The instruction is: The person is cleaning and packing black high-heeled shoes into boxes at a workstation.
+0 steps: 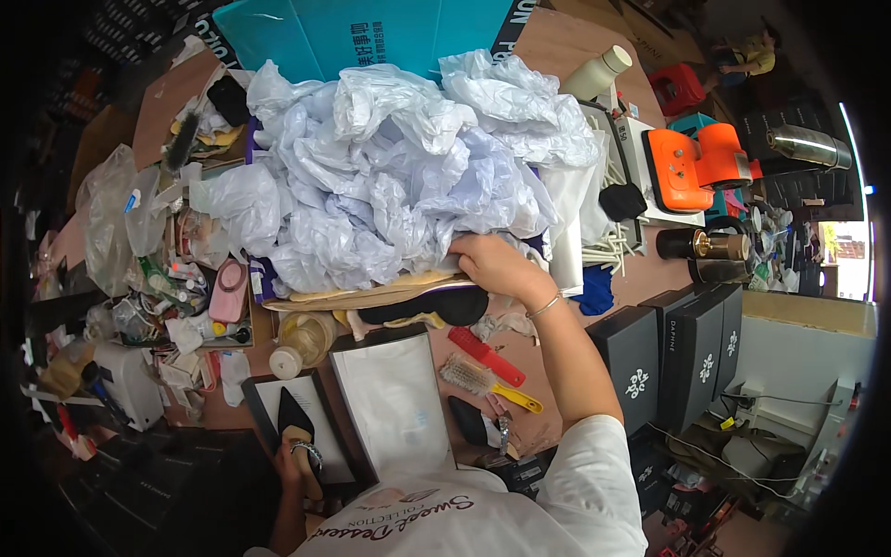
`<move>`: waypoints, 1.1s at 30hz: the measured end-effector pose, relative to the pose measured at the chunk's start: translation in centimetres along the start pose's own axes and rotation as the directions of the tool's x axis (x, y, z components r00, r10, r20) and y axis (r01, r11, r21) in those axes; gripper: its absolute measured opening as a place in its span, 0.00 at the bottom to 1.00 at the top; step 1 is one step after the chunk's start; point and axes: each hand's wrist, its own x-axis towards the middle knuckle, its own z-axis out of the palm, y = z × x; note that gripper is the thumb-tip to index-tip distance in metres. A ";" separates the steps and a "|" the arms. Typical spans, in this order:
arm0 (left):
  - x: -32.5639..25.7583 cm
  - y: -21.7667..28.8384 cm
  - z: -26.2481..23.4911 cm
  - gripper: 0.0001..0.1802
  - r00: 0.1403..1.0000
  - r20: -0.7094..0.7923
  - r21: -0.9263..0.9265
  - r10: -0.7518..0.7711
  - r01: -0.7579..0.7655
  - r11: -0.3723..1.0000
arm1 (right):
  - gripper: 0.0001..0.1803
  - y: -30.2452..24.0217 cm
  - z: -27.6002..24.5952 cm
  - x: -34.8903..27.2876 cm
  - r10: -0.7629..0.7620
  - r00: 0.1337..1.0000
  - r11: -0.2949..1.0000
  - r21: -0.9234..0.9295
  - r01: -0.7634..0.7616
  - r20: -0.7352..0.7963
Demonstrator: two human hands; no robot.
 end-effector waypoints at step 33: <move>-3.4 5.1 -0.9 0.23 0.852 0.506 -0.536 -0.132 0.431 0.726 | 0.20 -9.7 4.8 -8.7 0.182 0.981 0.495 0.868 -0.036 -0.063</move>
